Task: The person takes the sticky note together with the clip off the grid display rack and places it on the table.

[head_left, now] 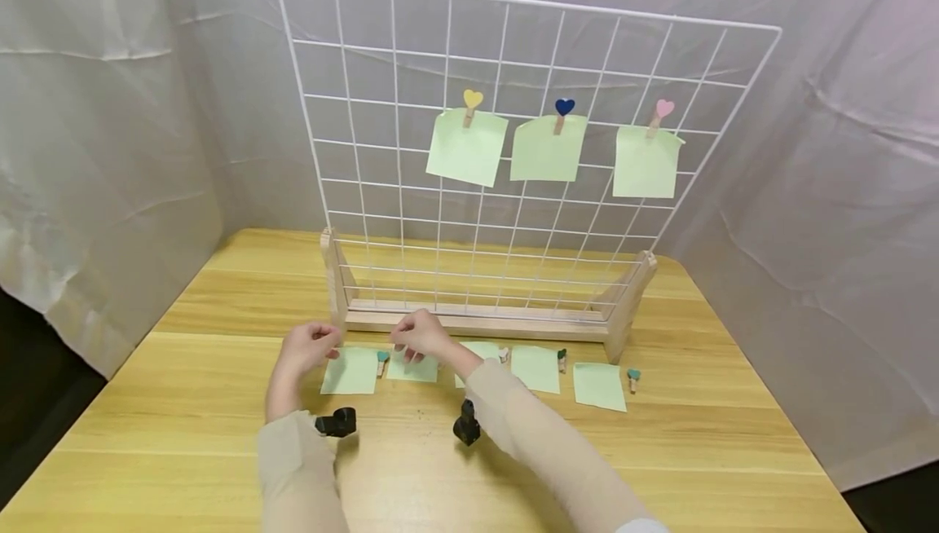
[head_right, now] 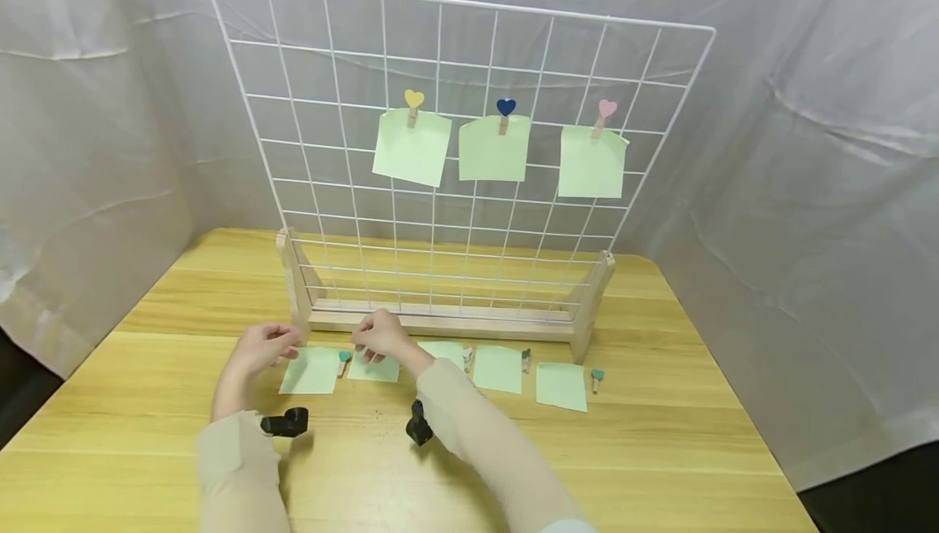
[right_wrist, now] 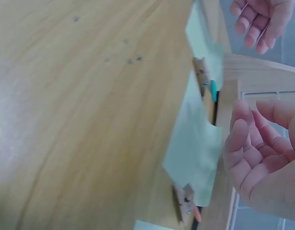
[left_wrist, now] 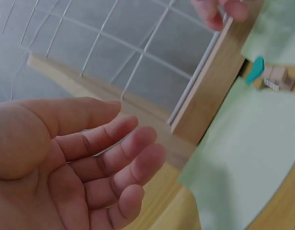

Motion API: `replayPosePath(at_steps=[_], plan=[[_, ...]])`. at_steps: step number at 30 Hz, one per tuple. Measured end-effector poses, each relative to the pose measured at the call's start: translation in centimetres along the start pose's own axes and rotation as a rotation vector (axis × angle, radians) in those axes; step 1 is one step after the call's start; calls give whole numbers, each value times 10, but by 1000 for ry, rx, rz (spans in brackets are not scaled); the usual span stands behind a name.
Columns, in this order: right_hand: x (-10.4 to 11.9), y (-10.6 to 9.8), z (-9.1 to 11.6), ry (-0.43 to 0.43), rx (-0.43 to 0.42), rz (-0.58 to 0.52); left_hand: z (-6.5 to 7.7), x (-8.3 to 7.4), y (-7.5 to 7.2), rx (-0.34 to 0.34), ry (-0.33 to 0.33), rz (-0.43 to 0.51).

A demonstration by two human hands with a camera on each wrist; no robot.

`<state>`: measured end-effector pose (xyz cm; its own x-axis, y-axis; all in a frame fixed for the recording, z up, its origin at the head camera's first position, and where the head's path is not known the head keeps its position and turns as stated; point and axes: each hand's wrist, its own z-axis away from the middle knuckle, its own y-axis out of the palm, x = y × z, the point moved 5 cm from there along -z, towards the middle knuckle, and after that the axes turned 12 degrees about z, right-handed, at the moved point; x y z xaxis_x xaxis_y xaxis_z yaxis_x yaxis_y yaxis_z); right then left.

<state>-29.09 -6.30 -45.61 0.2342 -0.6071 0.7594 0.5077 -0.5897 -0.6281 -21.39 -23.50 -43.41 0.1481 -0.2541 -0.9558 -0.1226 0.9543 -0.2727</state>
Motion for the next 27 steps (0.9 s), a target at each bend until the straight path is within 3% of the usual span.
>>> replayPosePath(at_steps=[14,27], plan=[[11,-30,5,-24,-79,-98,-6,-30,12,-49,129,-11],[27,-63,18,-110,-156,-42,-13,-54,22,-35,185,4]])
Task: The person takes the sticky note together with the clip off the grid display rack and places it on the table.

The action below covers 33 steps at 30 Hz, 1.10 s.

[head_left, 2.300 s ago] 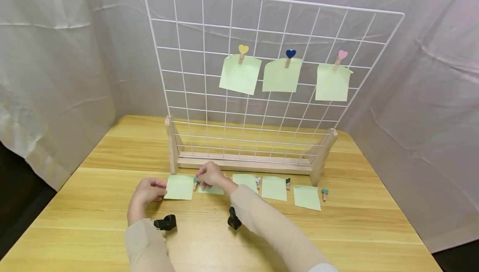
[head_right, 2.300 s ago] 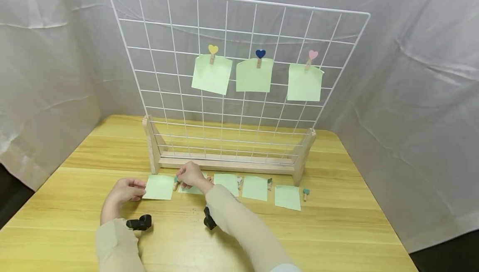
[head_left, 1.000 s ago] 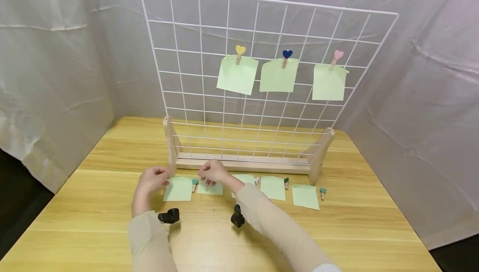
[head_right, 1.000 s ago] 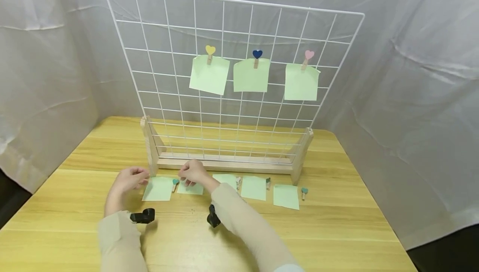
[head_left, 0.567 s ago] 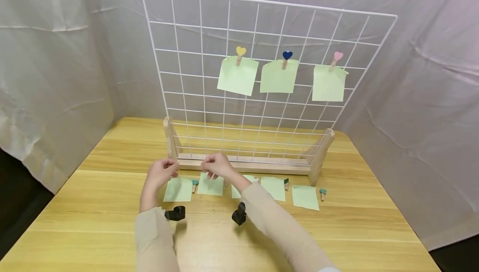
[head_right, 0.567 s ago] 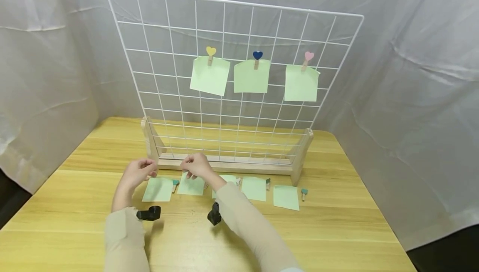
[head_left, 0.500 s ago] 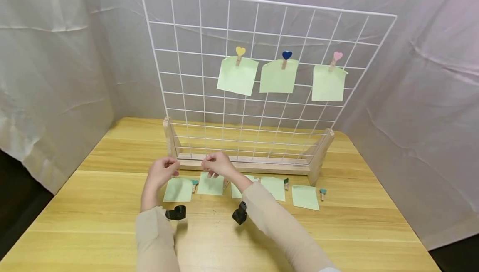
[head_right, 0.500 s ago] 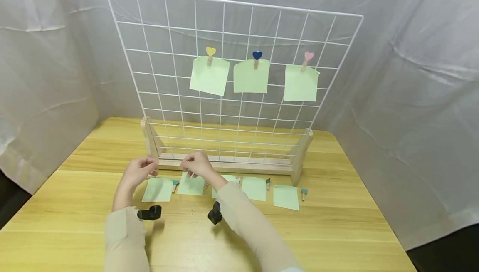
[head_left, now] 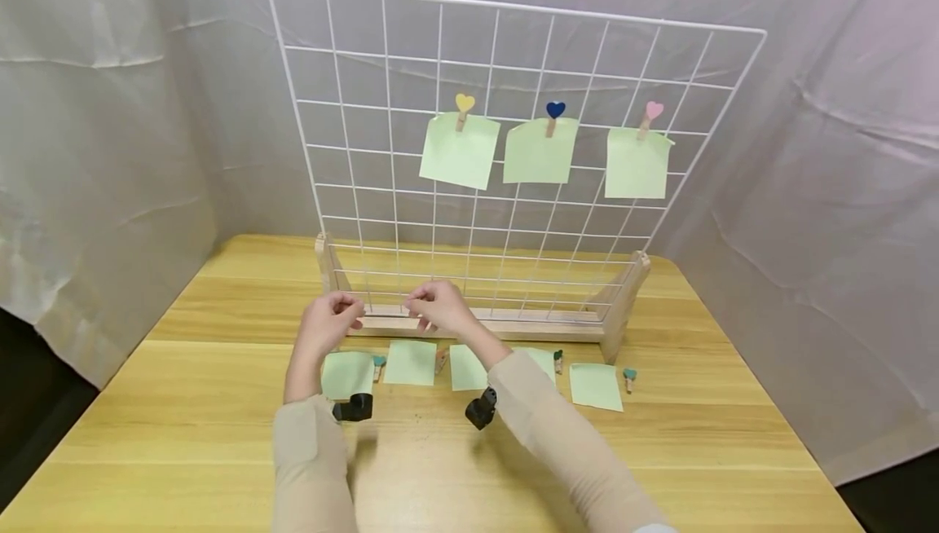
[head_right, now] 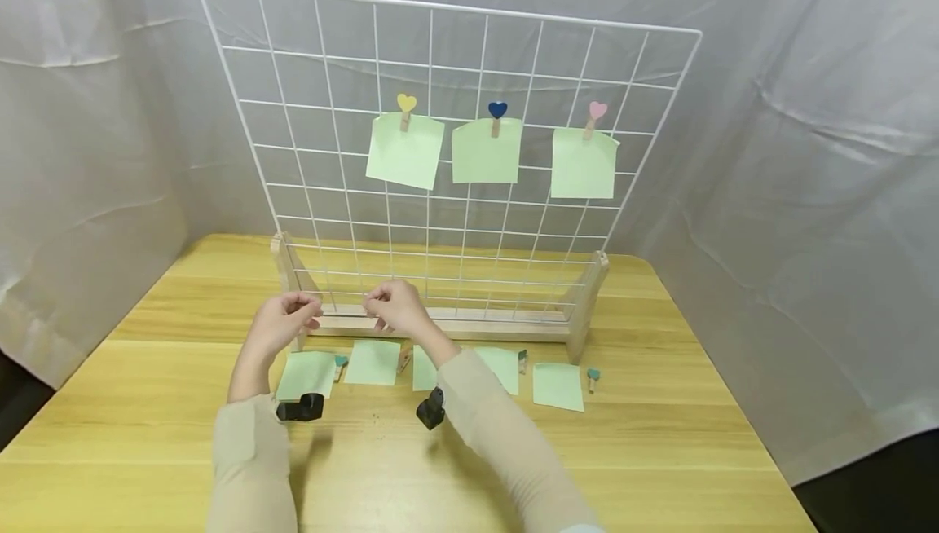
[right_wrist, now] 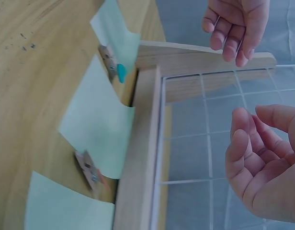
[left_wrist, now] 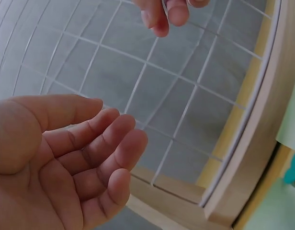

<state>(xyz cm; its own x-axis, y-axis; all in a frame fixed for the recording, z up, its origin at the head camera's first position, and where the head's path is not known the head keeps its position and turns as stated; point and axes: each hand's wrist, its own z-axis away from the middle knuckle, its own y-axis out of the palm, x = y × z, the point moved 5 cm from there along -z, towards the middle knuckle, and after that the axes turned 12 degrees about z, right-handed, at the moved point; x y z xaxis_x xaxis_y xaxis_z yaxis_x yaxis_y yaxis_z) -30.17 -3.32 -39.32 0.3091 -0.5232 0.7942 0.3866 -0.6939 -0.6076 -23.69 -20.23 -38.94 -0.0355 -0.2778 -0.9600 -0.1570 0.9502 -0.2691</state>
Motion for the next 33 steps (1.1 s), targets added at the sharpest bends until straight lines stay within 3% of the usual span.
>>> replayPosePath(at_steps=[16,33], plan=[[21,-44,10,-74,-90,-4,-13,-44,16,48,115,-38],[52,-83,20,-189,-149,30,-25,-90,21,60,239,-107]])
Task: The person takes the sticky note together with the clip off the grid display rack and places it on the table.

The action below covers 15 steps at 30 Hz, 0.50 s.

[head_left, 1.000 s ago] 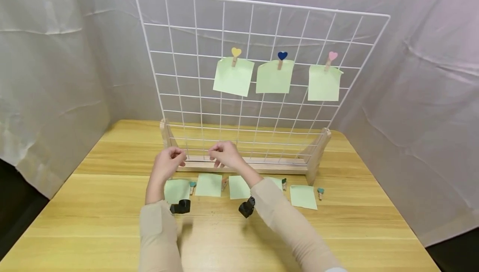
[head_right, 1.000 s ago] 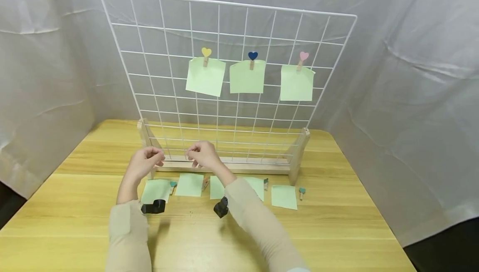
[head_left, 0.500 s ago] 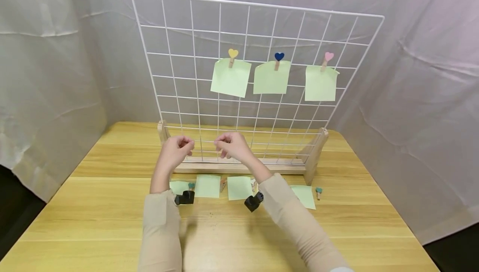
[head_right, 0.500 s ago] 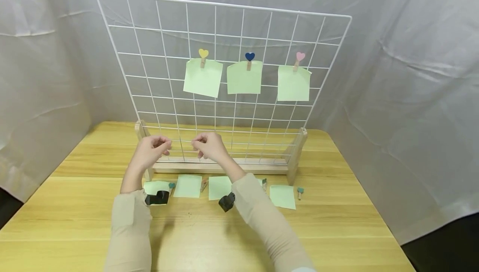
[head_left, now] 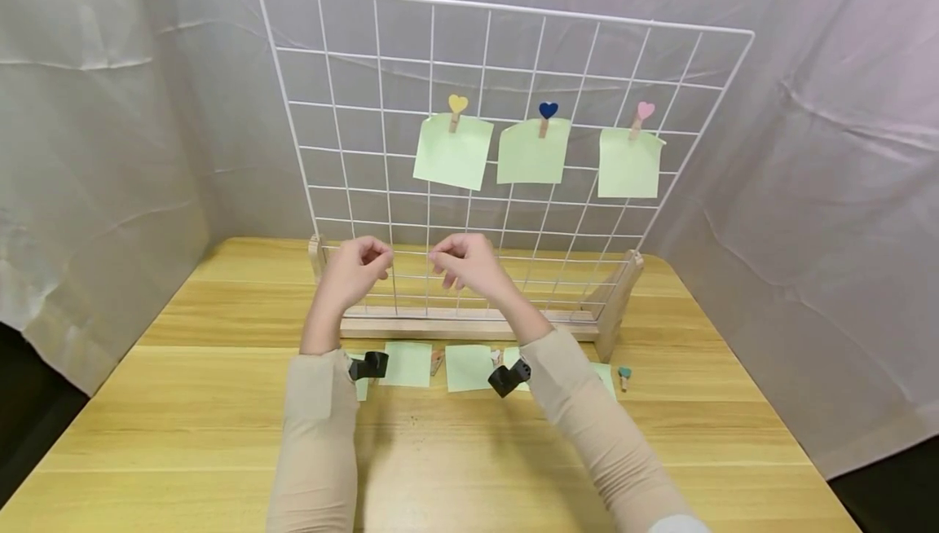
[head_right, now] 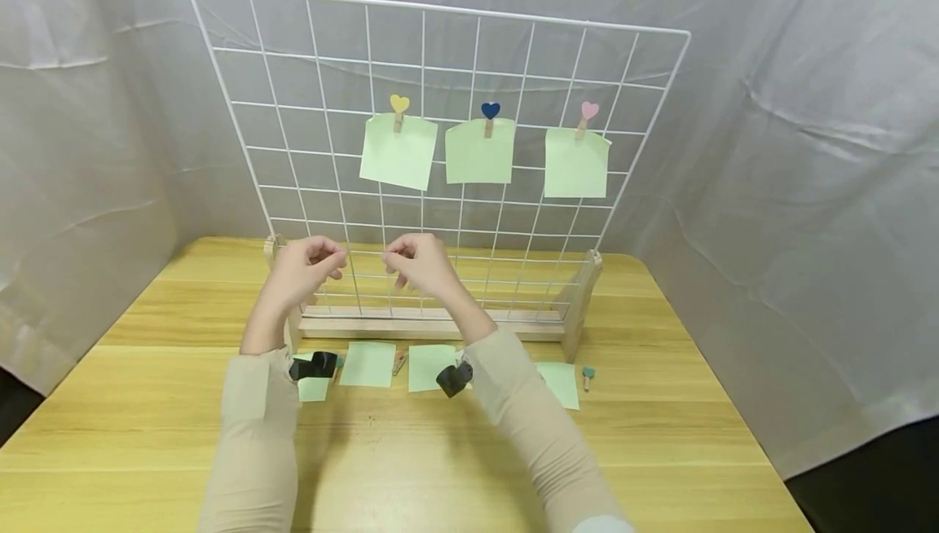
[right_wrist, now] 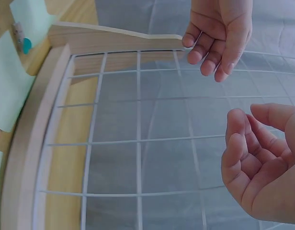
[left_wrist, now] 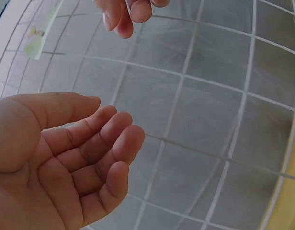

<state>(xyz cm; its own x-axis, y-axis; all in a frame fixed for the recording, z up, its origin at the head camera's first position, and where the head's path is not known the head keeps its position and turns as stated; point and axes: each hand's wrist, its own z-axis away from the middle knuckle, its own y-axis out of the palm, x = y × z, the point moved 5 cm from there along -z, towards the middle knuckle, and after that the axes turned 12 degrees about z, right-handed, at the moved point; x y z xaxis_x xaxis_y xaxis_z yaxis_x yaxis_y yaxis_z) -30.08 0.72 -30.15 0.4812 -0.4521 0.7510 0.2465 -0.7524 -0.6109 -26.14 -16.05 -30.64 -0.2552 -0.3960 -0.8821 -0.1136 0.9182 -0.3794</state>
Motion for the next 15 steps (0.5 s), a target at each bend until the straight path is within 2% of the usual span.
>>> replayPosePath(at_steps=[5,15], plan=[[9,-11,0,-16,4,-7,-4,-13,-2,-21,50,16],[30,-36,2,-32,-10,17,-10,-33,-9,-90,94,46]])
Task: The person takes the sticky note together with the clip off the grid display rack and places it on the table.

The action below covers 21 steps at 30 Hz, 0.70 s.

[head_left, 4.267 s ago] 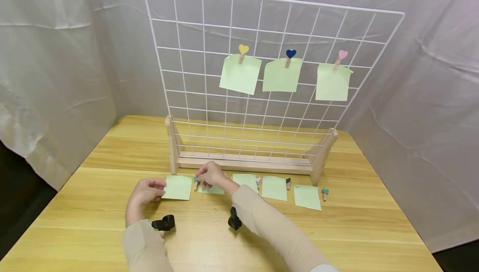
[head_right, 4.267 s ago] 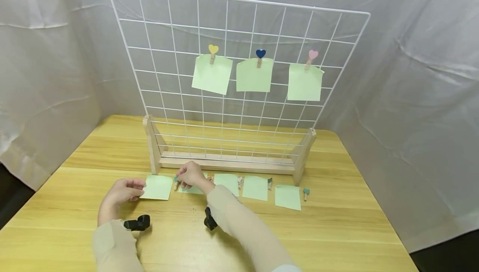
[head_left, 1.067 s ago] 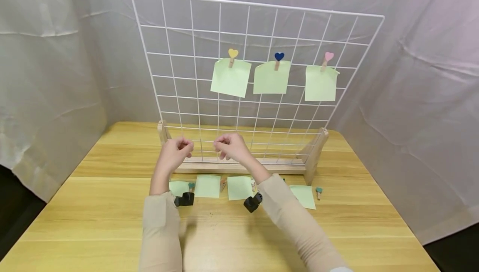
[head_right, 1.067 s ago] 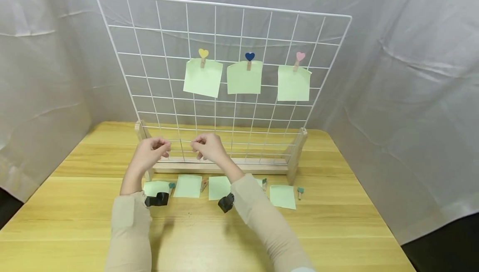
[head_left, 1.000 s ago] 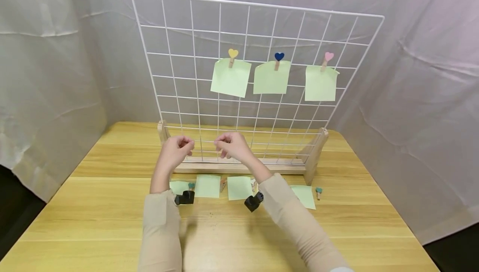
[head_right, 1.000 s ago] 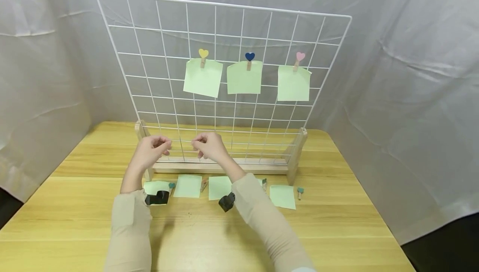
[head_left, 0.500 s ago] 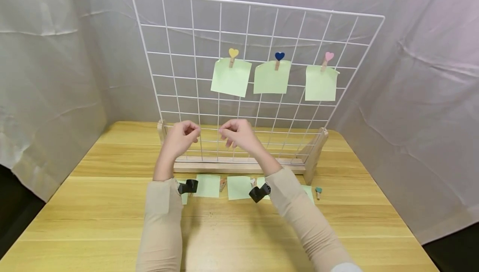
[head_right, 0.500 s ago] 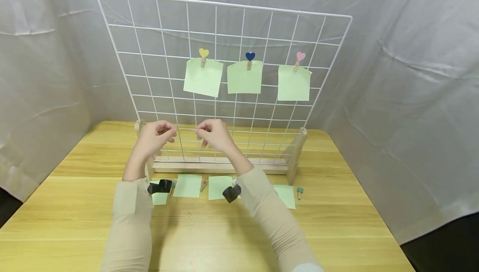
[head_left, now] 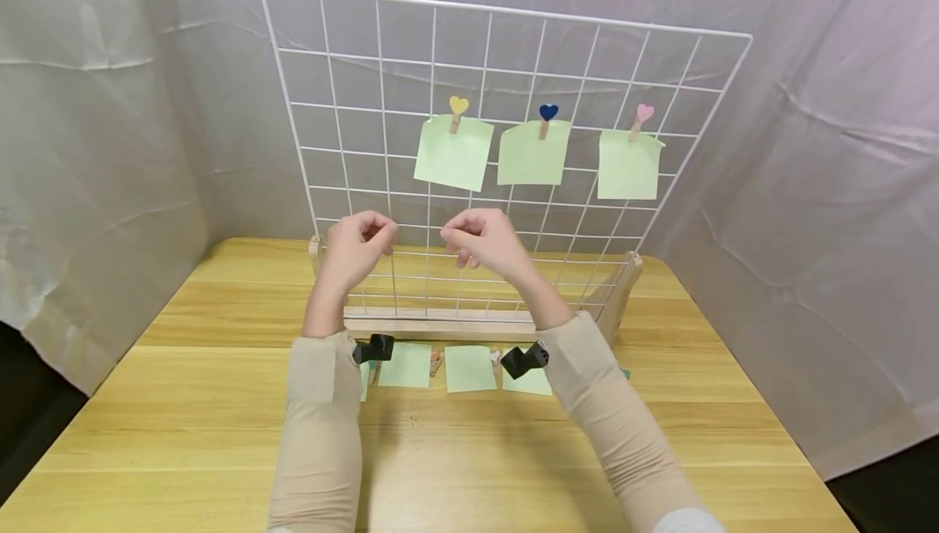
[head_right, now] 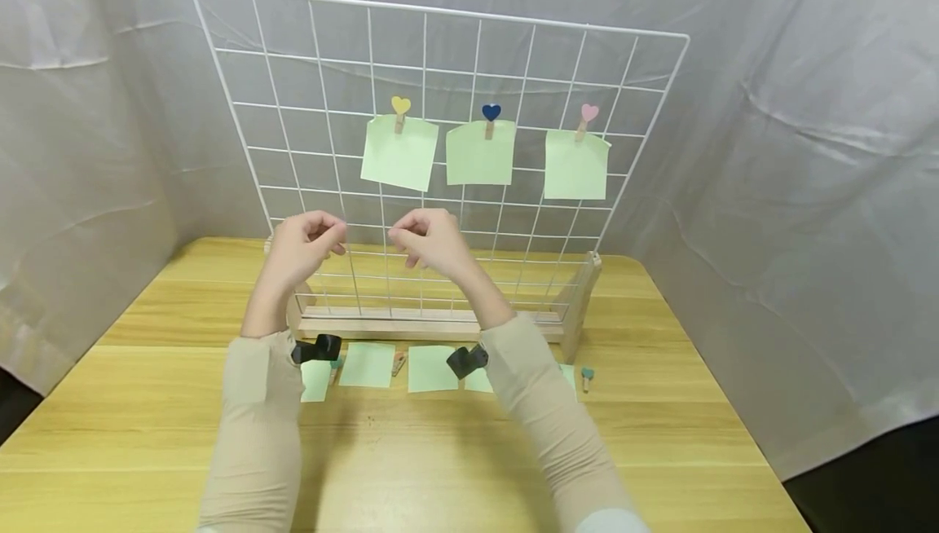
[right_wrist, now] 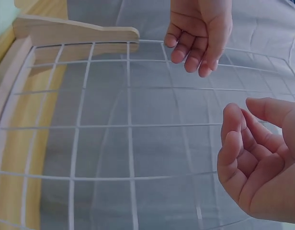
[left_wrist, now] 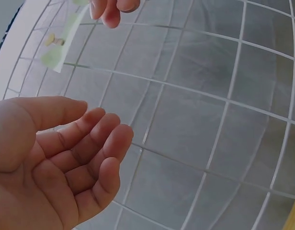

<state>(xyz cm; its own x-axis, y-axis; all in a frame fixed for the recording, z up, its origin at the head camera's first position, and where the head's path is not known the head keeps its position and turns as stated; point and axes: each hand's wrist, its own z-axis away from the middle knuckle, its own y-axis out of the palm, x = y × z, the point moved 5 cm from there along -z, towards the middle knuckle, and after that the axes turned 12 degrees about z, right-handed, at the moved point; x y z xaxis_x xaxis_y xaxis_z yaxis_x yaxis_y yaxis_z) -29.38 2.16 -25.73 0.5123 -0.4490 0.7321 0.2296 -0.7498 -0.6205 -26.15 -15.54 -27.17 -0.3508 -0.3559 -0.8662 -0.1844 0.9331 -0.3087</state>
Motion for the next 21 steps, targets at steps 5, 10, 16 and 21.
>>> replayPosePath(at_steps=[5,10,16,21], plan=[[10,-11,-1,-16,6,20,-4,-10,-3,-52,54,9],[21,-22,-2,-25,7,27,-8,-18,-5,-110,75,66],[34,-37,-7,-26,-12,39,-12,-29,-5,-144,112,135],[42,-48,-15,-18,-31,56,-16,-36,-4,-149,121,169]])
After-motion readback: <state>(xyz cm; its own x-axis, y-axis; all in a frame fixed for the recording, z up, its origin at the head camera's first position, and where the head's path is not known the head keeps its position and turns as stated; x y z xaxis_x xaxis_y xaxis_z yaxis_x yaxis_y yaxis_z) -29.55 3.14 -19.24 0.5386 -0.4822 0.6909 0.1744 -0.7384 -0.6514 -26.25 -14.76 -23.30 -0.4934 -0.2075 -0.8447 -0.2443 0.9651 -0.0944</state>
